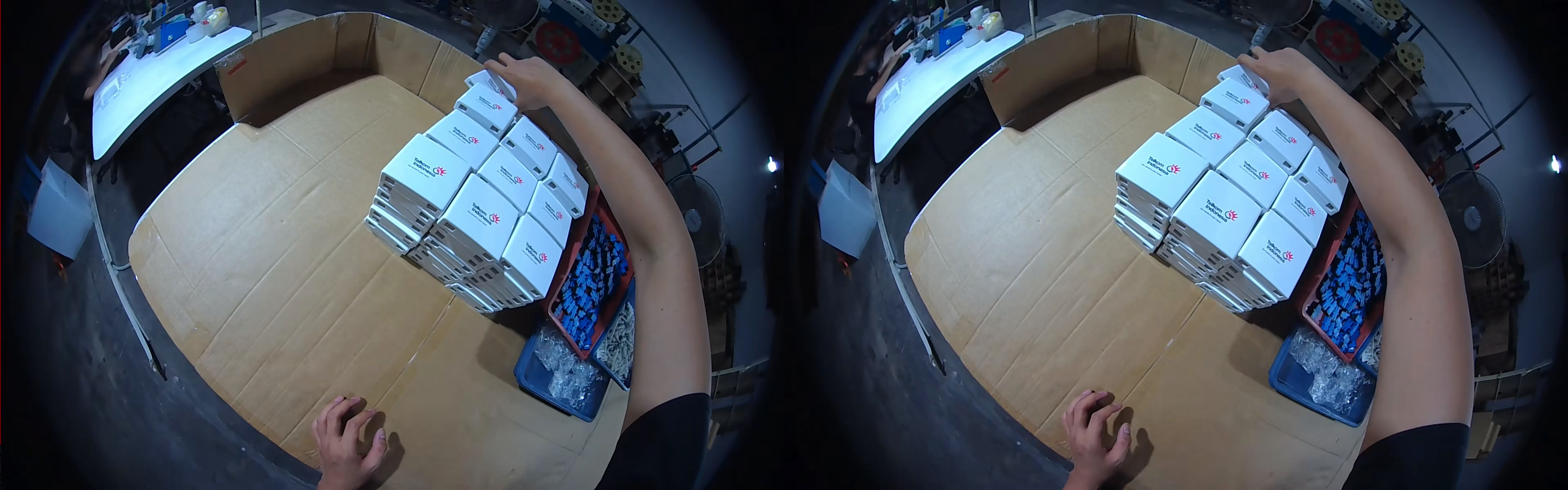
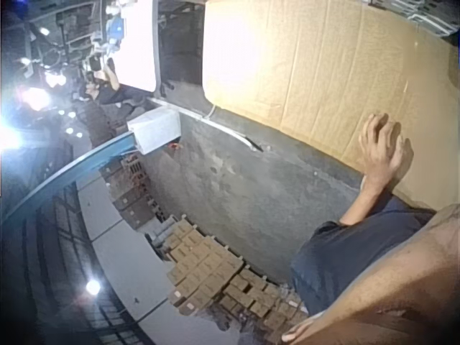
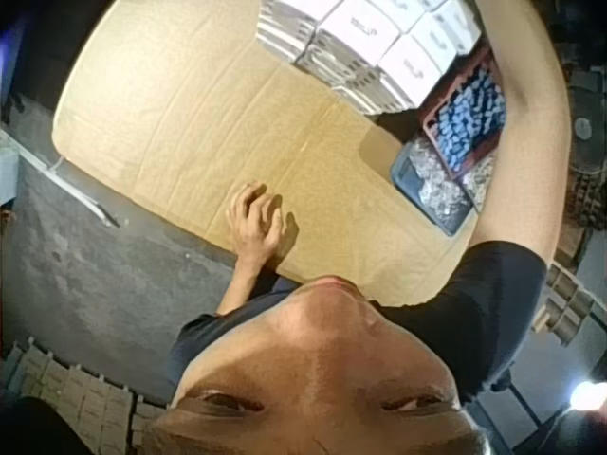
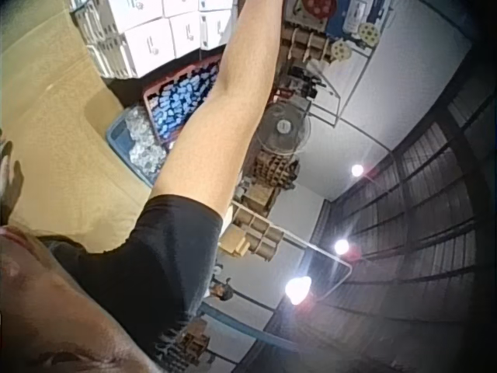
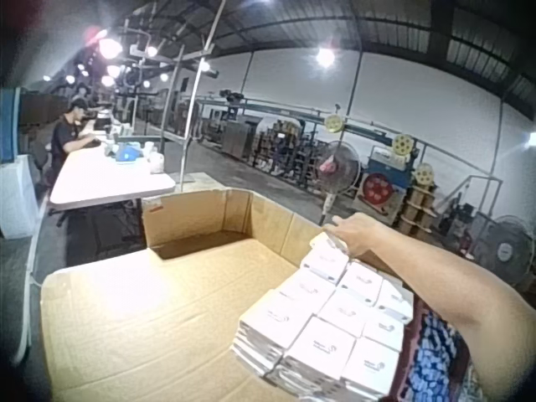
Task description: The person gathers plastic mounting hardware into a plastic bag by hand, then opens a packaging box and places an electrical switch and the bag of hardware inside the box.
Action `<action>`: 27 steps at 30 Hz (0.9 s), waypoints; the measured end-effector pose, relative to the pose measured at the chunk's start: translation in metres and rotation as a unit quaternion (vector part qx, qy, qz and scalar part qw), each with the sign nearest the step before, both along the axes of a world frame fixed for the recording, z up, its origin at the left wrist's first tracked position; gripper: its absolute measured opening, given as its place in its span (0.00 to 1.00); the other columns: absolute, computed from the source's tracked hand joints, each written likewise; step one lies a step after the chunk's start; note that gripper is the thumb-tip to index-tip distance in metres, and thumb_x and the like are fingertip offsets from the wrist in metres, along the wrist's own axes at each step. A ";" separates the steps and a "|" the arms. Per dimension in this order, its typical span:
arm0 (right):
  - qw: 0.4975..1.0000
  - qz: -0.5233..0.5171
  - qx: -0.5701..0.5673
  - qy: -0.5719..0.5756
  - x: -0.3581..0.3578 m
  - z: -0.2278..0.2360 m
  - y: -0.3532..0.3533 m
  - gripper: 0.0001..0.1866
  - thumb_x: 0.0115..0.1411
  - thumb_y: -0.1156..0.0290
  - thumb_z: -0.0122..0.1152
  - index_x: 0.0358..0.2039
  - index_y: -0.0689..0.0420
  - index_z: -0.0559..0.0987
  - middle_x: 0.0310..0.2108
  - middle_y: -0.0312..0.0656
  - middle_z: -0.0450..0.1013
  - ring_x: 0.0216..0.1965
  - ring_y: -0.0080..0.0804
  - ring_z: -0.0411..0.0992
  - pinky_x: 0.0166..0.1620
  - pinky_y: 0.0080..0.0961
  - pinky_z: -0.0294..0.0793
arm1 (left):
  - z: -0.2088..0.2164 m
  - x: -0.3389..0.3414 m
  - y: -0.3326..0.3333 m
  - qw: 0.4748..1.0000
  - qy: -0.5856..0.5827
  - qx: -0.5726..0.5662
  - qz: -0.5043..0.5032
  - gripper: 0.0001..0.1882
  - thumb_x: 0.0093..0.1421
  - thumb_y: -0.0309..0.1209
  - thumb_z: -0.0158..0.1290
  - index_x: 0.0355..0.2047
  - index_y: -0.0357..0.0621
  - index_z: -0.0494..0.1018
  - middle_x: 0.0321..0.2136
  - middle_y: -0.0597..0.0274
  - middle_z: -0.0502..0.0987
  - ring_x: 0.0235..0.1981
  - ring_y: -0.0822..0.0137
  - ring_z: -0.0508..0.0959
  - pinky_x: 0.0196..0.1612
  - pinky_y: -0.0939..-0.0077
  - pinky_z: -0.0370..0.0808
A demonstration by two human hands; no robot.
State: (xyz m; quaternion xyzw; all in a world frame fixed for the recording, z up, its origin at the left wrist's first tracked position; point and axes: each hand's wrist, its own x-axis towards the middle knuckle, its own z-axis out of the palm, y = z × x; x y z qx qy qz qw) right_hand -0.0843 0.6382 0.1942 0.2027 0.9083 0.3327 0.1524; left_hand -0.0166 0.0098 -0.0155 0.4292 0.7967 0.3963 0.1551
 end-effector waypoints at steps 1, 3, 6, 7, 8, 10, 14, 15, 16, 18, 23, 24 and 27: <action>0.999 0.026 0.031 0.006 0.002 0.002 0.001 0.54 0.44 0.56 0.86 0.68 0.48 0.63 0.58 0.50 0.71 0.49 0.47 0.82 0.47 0.40 0.84 | 0.000 0.000 0.000 1.000 0.002 0.000 -0.001 0.20 0.52 0.35 0.65 0.46 0.46 0.81 0.55 0.53 0.75 0.62 0.45 0.71 0.63 0.49 0.64; 0.995 0.073 0.054 0.037 0.009 0.007 0.008 0.53 0.43 0.58 0.85 0.67 0.51 0.64 0.59 0.50 0.70 0.48 0.47 0.82 0.47 0.41 0.84 | 0.000 0.001 0.000 1.000 -0.002 0.009 0.000 0.20 0.53 0.34 0.65 0.47 0.46 0.80 0.55 0.52 0.75 0.62 0.45 0.70 0.64 0.48 0.64; 0.987 0.101 0.089 0.086 0.029 0.029 0.012 0.51 0.43 0.59 0.81 0.66 0.56 0.65 0.60 0.49 0.69 0.46 0.47 0.83 0.45 0.42 0.85 | -0.006 0.000 -0.001 1.000 0.001 0.024 -0.002 0.20 0.54 0.34 0.64 0.48 0.45 0.79 0.55 0.52 0.75 0.62 0.46 0.70 0.64 0.48 0.64; 0.986 0.086 0.096 0.104 0.033 0.038 0.006 0.49 0.44 0.60 0.79 0.66 0.59 0.66 0.60 0.48 0.69 0.45 0.47 0.83 0.45 0.43 0.85 | -0.006 0.000 -0.001 1.000 0.005 0.027 -0.004 0.20 0.54 0.34 0.64 0.48 0.45 0.79 0.55 0.52 0.75 0.62 0.46 0.70 0.64 0.48 0.64; 0.986 0.083 0.101 0.108 0.039 0.045 -0.002 0.49 0.44 0.60 0.79 0.66 0.59 0.66 0.60 0.48 0.69 0.45 0.47 0.83 0.45 0.43 0.85 | -0.006 0.000 -0.002 0.999 0.006 0.032 0.002 0.19 0.55 0.33 0.64 0.48 0.45 0.79 0.55 0.52 0.75 0.62 0.46 0.71 0.64 0.49 0.64; 0.973 0.063 0.095 0.202 0.056 0.055 -0.020 0.45 0.45 0.60 0.77 0.62 0.60 0.67 0.55 0.46 0.70 0.46 0.49 0.83 0.40 0.43 0.85 | -0.002 0.003 -0.003 0.999 0.010 0.043 0.004 0.19 0.56 0.32 0.64 0.48 0.44 0.78 0.55 0.52 0.75 0.62 0.47 0.71 0.64 0.50 0.65; 0.930 0.115 0.079 0.339 0.118 0.081 -0.096 0.47 0.48 0.58 0.75 0.68 0.57 0.66 0.60 0.46 0.67 0.46 0.49 0.82 0.42 0.45 0.86 | 0.006 0.007 -0.002 0.998 0.009 0.068 0.009 0.18 0.56 0.28 0.63 0.48 0.42 0.78 0.54 0.51 0.75 0.60 0.47 0.71 0.64 0.51 0.66; 0.906 0.166 0.071 0.382 0.139 0.090 -0.118 0.48 0.49 0.59 0.75 0.69 0.56 0.65 0.62 0.46 0.66 0.45 0.49 0.82 0.43 0.44 0.86 | 0.006 0.008 -0.001 0.997 0.009 0.078 0.007 0.17 0.56 0.27 0.63 0.47 0.42 0.78 0.54 0.50 0.75 0.60 0.47 0.71 0.64 0.52 0.66; 0.877 0.220 0.061 0.422 0.157 0.095 -0.140 0.48 0.49 0.60 0.76 0.70 0.54 0.65 0.63 0.45 0.64 0.45 0.49 0.82 0.43 0.43 0.86 | 0.007 0.010 -0.002 0.996 0.018 0.088 -0.003 0.17 0.56 0.27 0.63 0.47 0.42 0.78 0.54 0.50 0.75 0.60 0.47 0.71 0.64 0.52 0.66; 0.830 0.301 0.034 0.468 0.194 0.110 -0.193 0.48 0.48 0.69 0.78 0.69 0.52 0.65 0.63 0.47 0.64 0.44 0.45 0.81 0.44 0.39 0.85 | 0.003 0.013 -0.007 0.993 0.011 0.116 0.027 0.15 0.59 0.23 0.61 0.47 0.39 0.77 0.54 0.49 0.74 0.56 0.49 0.75 0.61 0.54 0.71; 0.774 0.357 0.103 0.513 0.295 0.126 -0.303 0.44 0.46 0.74 0.80 0.66 0.55 0.72 0.63 0.53 0.65 0.44 0.45 0.80 0.43 0.37 0.85 | -0.037 0.011 -0.009 0.970 -0.081 0.230 0.021 0.11 0.64 0.19 0.56 0.47 0.35 0.77 0.54 0.50 0.72 0.50 0.59 0.79 0.49 0.67 0.82; 0.774 0.346 0.117 0.517 0.315 0.125 -0.318 0.44 0.46 0.74 0.80 0.66 0.55 0.72 0.63 0.53 0.65 0.44 0.45 0.80 0.43 0.37 0.85 | -0.038 0.011 -0.010 0.953 -0.143 0.264 0.028 0.11 0.65 0.18 0.54 0.48 0.35 0.77 0.55 0.50 0.72 0.49 0.62 0.80 0.45 0.72 0.84; 0.771 0.322 0.068 0.545 0.365 0.114 -0.359 0.43 0.49 0.74 0.79 0.66 0.52 0.72 0.62 0.53 0.66 0.41 0.41 0.82 0.39 0.32 0.85 | -0.012 0.017 -0.018 0.973 -0.080 0.217 -0.013 0.10 0.69 0.20 0.51 0.48 0.34 0.76 0.54 0.51 0.73 0.47 0.64 0.81 0.44 0.74 0.84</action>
